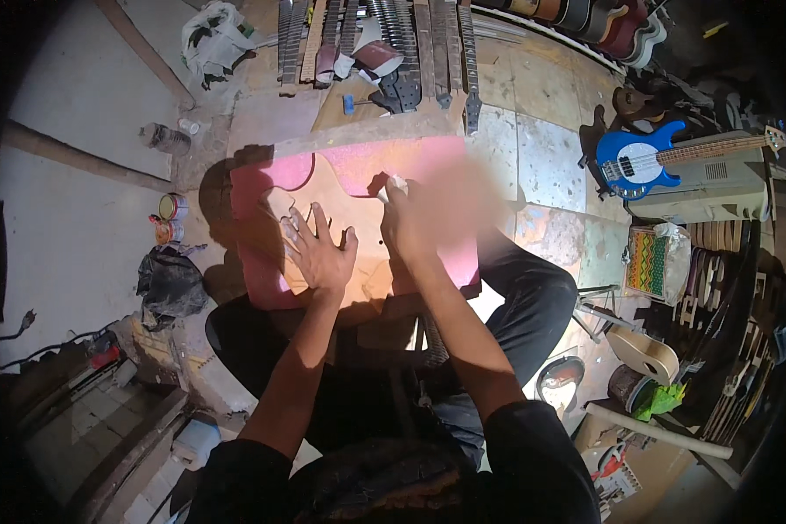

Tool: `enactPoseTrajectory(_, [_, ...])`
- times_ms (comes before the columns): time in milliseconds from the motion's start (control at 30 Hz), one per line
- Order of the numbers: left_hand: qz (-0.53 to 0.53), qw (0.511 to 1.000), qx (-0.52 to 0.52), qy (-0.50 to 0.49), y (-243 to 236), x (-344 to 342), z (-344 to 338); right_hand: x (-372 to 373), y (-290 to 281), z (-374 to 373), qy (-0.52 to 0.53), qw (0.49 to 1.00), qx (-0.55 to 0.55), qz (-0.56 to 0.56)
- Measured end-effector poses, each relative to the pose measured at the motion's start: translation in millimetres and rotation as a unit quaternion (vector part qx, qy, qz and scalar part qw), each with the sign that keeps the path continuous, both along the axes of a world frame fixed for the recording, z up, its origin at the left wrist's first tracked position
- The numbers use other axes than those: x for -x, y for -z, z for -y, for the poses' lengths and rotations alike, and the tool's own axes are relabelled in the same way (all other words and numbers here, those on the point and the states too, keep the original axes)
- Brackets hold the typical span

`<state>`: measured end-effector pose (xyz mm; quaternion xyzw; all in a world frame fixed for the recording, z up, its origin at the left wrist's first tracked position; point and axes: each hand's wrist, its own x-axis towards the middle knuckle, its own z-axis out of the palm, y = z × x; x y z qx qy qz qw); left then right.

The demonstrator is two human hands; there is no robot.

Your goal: The person wipes a wooden guitar body with a cloth, then uses a small sanding block to sand the surface of the guitar body while sitting at a workstation.

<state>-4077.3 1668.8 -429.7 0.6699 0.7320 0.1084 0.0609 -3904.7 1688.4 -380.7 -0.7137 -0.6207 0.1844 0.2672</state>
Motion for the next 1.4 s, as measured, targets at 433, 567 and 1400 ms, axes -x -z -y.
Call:
enactPoseTrajectory(433, [0.001,1.000,-0.009,-0.008,-2.4,0.3,-0.5,-2.3,9.7,39.5,0.000,1.000,0.011,0.003])
enactPoseTrajectory(567, [-0.002,1.000,-0.015,-0.018,-6.7,5.3,-9.1,-1.8,15.4,71.5,-0.018,0.999,-0.015,0.040])
enactPoseTrajectory(1400, [0.008,1.000,-0.002,-0.009,-5.1,-2.9,-3.9,-0.2,-9.8,3.6,0.016,0.997,-0.015,0.075])
